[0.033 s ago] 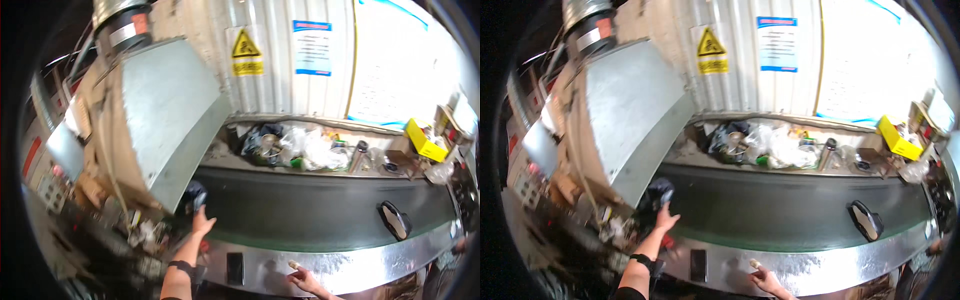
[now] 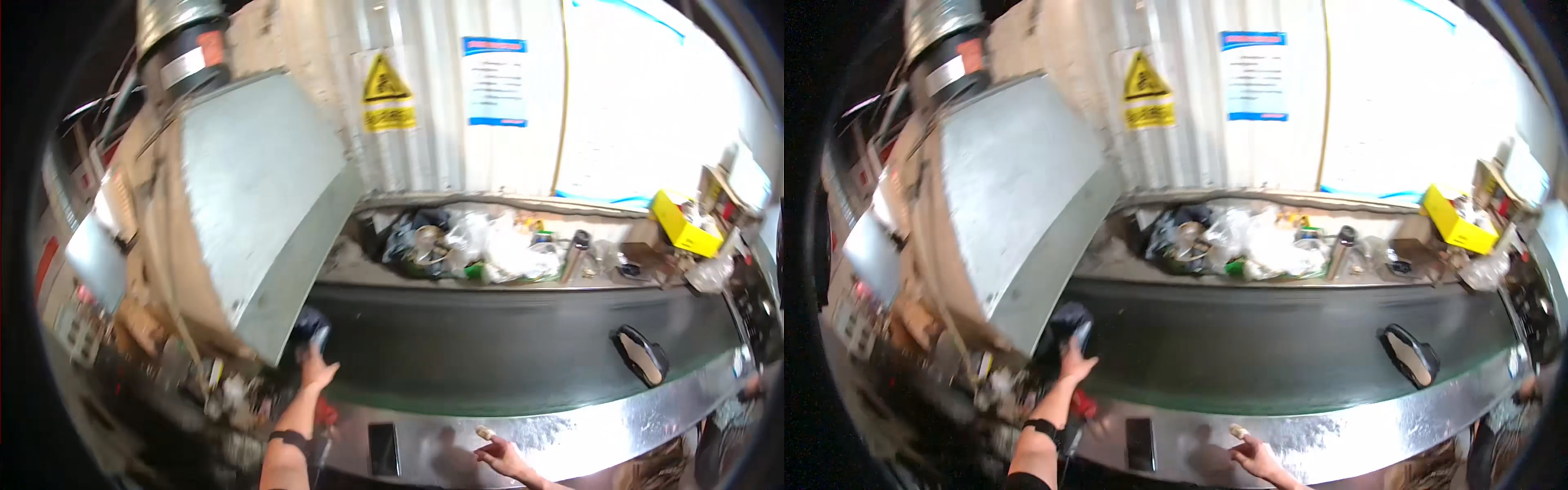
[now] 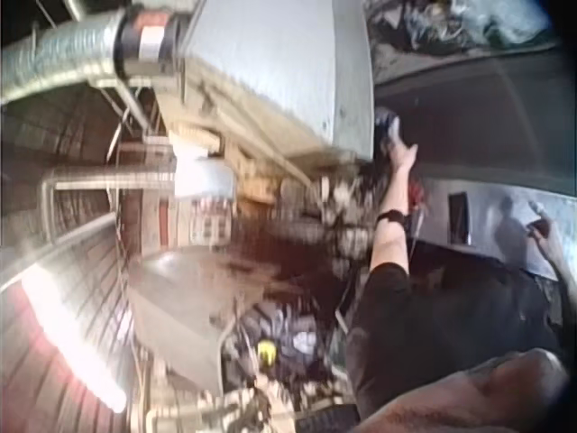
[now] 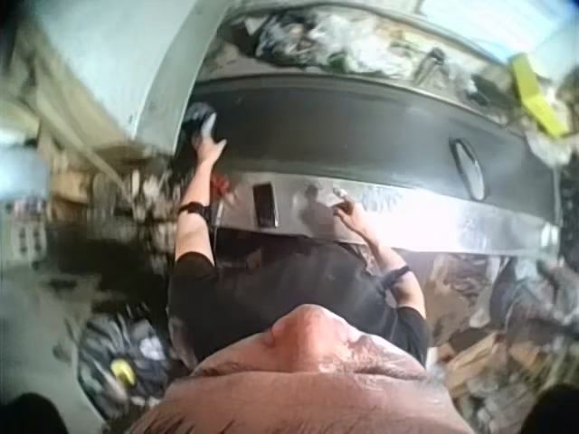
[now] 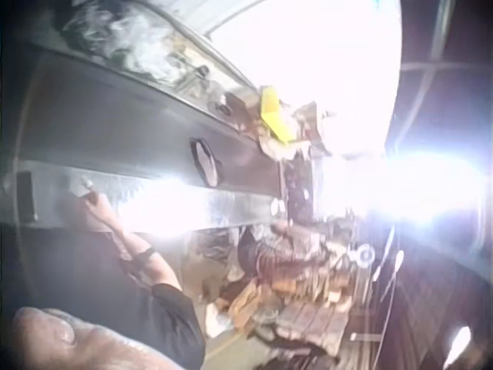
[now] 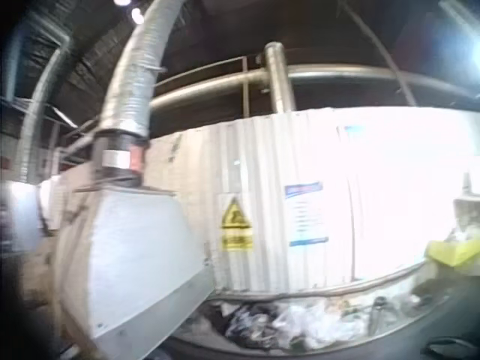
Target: Using a machine to shape and attach the upper part of a shoe to the last.
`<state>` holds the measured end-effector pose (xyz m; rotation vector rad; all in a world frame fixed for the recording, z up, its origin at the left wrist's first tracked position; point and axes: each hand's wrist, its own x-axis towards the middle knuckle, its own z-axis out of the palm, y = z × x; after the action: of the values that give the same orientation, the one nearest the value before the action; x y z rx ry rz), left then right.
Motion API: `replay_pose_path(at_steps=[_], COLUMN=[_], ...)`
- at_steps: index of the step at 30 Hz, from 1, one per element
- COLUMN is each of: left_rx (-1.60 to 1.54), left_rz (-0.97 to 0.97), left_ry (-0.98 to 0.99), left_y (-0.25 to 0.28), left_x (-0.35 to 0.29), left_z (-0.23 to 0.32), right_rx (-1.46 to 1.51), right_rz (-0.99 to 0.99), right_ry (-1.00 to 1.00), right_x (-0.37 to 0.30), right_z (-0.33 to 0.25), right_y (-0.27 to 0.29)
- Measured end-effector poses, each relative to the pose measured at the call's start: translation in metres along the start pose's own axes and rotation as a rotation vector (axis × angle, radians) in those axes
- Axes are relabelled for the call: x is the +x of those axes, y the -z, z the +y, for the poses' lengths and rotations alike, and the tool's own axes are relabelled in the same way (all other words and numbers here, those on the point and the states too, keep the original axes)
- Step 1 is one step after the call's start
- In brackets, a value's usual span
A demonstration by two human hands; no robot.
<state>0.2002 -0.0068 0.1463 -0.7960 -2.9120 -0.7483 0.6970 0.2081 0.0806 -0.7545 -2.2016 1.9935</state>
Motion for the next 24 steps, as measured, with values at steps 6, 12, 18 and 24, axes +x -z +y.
replay_pose_path(at_steps=[6,12,18,24], left_rx=[0.463,-0.440,-0.085,-0.078], left_rz=[-0.414,-0.697,0.088,-0.046], left_ry=[-0.198,-0.211,-0.185,0.004], left_y=[0.002,-0.001,-0.046,-0.009], left_x=[0.103,0.121,0.173,0.159], left_z=[-0.058,0.036,-0.166,-0.096], right_rx=[-0.098,0.393,0.800,0.808], right_rz=[0.229,0.052,0.498,0.343], right_ry=[-0.122,-0.270,-0.267,-0.492], right_x=[0.043,0.123,0.168,0.193], right_z=[-0.077,-0.115,-0.104,-0.026], right_y=[0.010,-0.054,-0.089,-0.090])
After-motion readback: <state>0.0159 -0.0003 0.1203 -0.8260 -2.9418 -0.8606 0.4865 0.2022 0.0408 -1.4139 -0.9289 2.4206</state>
